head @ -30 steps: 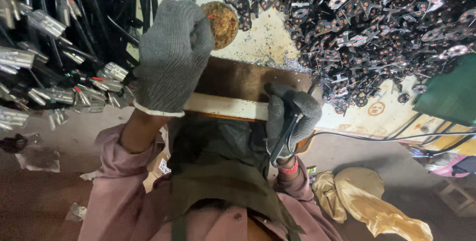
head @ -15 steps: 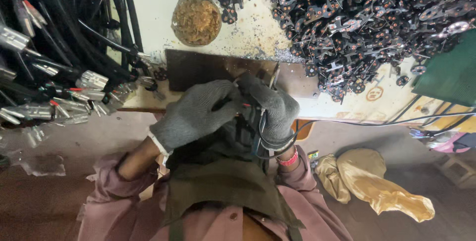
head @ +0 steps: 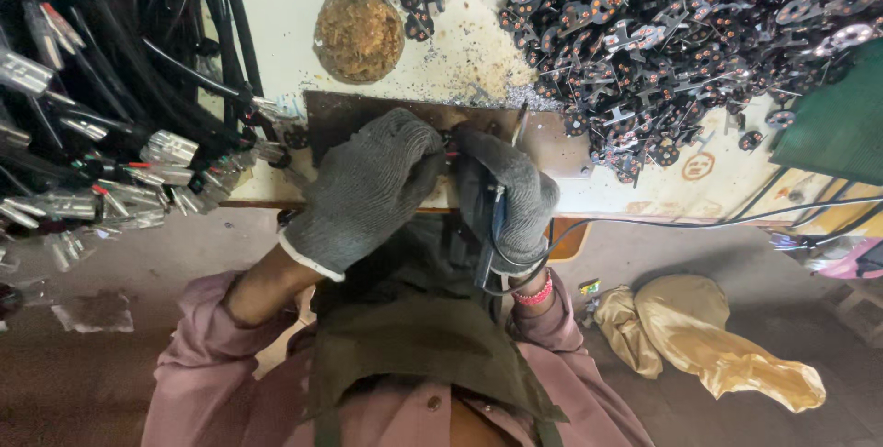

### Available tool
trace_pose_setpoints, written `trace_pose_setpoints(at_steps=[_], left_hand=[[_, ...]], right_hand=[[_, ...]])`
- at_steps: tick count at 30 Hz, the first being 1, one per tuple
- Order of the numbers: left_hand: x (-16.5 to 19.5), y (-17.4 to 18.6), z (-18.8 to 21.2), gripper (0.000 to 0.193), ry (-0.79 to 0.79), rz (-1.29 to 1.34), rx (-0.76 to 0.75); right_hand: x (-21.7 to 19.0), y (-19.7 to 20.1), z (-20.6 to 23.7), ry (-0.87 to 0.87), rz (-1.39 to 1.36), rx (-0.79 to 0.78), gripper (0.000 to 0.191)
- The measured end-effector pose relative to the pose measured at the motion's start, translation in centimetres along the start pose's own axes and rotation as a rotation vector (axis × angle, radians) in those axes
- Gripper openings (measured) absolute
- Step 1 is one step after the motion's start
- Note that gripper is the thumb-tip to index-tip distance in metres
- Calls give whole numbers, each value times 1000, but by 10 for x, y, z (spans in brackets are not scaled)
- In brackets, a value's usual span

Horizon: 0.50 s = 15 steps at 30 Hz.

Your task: The person sits at a workbench covered with small metal components and wires, holding a component in one gloved hand and a pen-shaped electric tool in the other. They attach wires to the components, work on each part, and set finished pieces onto the pile on the bench, repeating the process.

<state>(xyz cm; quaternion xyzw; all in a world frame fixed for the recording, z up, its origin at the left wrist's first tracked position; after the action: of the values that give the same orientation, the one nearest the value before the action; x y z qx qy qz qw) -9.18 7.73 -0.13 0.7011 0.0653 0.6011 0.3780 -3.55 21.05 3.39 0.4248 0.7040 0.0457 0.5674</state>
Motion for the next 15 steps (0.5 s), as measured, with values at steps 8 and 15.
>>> trace_pose_setpoints(at_steps=[8, 15], left_hand=[[15, 8, -10, 13, -86, 9, 136], [9, 2, -7, 14, -95, -70, 113]], right_hand=[[11, -5, 1, -98, -21, -60, 41], [3, -7, -9, -90, -38, -125, 42]])
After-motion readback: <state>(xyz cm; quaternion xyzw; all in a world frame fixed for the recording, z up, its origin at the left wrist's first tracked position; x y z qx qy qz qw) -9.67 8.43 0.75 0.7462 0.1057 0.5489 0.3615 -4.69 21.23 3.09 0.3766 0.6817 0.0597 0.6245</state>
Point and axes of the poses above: each hand's wrist, its own z-axis away from the middle knuckle, its own y-axis out of the back of the hand, x = y × z, the point moved 10 cm from there along -z, towards the middle knuckle, and after that the axes turned 14 degrees about x, right-handed, at the moved point
